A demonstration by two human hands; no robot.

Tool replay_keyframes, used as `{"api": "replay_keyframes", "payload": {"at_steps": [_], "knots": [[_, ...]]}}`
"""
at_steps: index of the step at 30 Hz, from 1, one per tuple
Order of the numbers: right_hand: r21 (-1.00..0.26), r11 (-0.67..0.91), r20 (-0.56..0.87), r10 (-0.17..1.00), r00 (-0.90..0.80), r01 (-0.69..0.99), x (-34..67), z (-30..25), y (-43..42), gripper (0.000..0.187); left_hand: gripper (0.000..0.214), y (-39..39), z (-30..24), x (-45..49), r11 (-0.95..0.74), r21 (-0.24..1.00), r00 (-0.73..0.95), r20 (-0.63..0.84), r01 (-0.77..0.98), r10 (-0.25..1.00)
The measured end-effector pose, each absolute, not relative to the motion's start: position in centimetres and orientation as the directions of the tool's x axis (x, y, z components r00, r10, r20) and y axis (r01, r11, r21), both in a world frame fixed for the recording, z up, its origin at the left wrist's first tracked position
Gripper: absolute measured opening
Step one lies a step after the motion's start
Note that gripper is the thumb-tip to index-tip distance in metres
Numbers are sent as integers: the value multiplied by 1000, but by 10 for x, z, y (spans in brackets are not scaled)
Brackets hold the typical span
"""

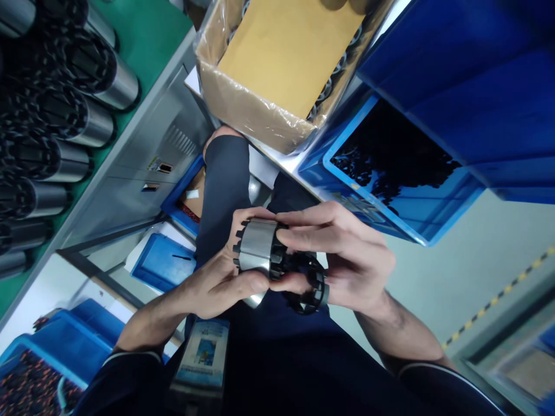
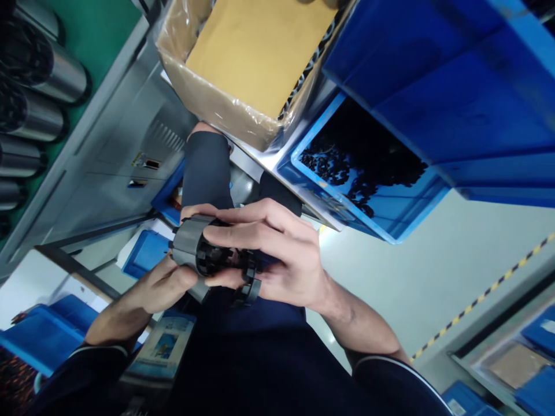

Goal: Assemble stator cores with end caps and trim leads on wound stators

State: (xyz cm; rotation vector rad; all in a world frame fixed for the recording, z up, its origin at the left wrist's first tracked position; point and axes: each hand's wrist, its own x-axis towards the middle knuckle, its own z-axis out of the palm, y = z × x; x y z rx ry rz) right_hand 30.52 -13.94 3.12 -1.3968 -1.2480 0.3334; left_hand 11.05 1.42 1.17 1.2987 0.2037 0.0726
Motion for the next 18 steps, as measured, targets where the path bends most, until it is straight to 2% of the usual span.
{"api": "replay_keyframes", "payload": {"at_steps": [2,6,9,12,14,16,18], "knots": [[-850,211,426,813,396,482,303,34,-139,60,60,9,14,114,380,920,946,-201,94,254],[-904,-3,210,868,450,428,309,42,-141,44,50,-2,22,135,564,824,822,-362,62,439],[-922,-149,59,858,510,357,318,47,-146,34,66,-3,35,157,687,725,674,-531,49,513],[-893,-103,93,910,405,438,324,44,-149,20,77,4,44,171,763,642,549,-665,72,507],[-900,-42,127,927,353,435,323,39,-150,17,74,7,44,174,803,593,512,-711,67,482],[-933,-39,123,900,419,357,317,35,-151,20,66,8,41,174,833,551,506,-731,42,458],[-965,-22,120,849,514,261,308,32,-150,32,52,7,37,175,852,524,486,-742,-12,463]]}}
